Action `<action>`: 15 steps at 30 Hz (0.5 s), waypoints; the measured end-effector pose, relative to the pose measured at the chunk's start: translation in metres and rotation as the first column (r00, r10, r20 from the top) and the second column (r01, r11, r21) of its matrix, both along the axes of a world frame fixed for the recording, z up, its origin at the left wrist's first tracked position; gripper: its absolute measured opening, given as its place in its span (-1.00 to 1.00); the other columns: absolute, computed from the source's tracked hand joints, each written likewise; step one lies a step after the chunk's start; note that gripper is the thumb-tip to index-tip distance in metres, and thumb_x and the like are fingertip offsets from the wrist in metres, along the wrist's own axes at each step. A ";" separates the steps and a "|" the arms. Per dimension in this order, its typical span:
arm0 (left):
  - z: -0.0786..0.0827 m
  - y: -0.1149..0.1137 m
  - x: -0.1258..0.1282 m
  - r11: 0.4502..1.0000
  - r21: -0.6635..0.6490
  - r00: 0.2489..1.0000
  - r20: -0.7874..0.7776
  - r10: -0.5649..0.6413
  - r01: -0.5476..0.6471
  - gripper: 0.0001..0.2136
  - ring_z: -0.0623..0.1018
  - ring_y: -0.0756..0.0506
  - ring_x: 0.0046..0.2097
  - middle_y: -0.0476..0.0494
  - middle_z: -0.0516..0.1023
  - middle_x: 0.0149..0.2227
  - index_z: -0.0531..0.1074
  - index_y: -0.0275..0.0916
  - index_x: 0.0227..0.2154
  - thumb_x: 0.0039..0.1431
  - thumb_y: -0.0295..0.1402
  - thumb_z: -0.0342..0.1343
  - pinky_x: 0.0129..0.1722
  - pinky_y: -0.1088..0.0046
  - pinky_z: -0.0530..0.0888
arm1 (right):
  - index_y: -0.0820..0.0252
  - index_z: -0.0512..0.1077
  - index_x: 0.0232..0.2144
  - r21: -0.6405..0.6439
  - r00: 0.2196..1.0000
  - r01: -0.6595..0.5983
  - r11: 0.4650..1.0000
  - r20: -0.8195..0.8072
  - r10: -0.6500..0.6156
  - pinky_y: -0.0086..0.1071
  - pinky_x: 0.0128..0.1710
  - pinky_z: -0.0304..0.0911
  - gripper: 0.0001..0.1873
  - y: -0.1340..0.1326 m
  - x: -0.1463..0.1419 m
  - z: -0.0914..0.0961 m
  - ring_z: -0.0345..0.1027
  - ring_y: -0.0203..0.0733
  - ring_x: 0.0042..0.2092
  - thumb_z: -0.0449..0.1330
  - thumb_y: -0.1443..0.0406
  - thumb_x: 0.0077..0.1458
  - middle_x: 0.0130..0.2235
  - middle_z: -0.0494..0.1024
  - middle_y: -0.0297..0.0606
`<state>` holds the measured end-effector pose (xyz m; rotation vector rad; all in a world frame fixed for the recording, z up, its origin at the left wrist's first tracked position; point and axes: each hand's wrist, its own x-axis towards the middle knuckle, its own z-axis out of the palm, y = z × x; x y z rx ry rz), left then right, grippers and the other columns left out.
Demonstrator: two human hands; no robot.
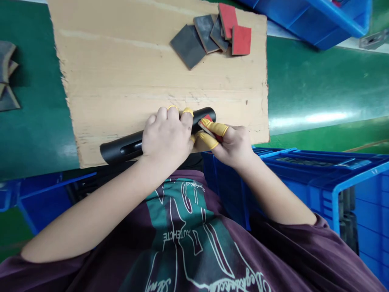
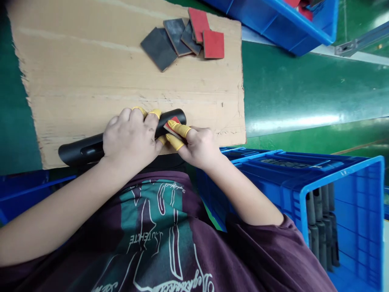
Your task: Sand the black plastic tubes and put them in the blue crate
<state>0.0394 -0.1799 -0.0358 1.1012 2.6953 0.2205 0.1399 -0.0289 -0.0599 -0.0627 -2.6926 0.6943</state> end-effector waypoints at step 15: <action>0.003 0.002 0.000 0.999 -0.028 0.999 0.048 0.025 -0.024 -0.65 0.44 -0.37 0.10 -0.34 0.48 -0.02 0.41 -0.22 0.01 0.16 -0.33 0.10 0.00 0.12 0.36 | 0.20 0.63 -0.11 -0.027 0.985 0.140 0.990 -0.103 -0.142 -0.36 -0.40 0.52 -0.64 -0.010 -0.013 -0.013 0.61 -0.14 -0.41 0.10 0.16 0.31 -0.29 0.73 -0.13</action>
